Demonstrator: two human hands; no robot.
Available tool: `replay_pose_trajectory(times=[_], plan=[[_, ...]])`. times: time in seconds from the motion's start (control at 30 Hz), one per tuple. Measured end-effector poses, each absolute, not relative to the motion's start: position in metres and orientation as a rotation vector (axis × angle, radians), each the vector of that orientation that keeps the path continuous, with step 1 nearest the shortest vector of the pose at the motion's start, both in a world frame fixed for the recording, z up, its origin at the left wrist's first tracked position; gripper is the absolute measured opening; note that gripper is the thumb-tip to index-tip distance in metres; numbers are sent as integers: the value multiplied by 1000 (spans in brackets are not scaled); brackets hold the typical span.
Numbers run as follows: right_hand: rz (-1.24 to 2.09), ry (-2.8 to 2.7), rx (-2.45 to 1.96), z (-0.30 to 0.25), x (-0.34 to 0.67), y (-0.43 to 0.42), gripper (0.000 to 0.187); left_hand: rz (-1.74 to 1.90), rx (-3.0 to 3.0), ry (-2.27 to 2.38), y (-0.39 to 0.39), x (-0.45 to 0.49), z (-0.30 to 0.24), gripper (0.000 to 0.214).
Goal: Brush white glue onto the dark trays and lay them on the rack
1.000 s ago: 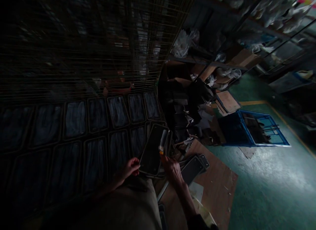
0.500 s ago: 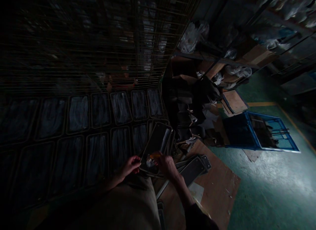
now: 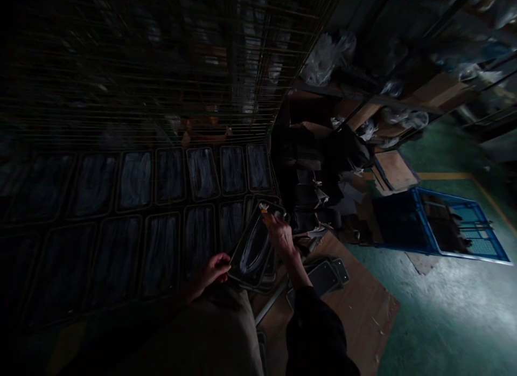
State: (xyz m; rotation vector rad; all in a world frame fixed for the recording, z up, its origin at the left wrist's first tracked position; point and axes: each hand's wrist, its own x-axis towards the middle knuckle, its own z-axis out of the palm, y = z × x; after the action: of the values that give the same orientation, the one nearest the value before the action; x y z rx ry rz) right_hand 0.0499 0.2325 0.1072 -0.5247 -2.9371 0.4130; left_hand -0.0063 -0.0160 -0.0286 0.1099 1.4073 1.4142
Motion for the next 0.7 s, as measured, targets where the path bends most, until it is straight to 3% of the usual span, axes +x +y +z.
replay_pose_trajectory(times=[0.13,0.43,0.53,0.7], plan=[[620,-3039,-452,99,83,195,31,1409,99,1394,-16,-7,-27,37],[1582,-2766,-710,112,157,130,32,1391,118,1379,-17,-8,-28,33],[1511,-2675,-838,108,159,159,32,1376,123,1408,-16,-8,-26,34],[924,-2639,-867,103,130,225,31,1366,104,1439,-15,-8,-20,38]])
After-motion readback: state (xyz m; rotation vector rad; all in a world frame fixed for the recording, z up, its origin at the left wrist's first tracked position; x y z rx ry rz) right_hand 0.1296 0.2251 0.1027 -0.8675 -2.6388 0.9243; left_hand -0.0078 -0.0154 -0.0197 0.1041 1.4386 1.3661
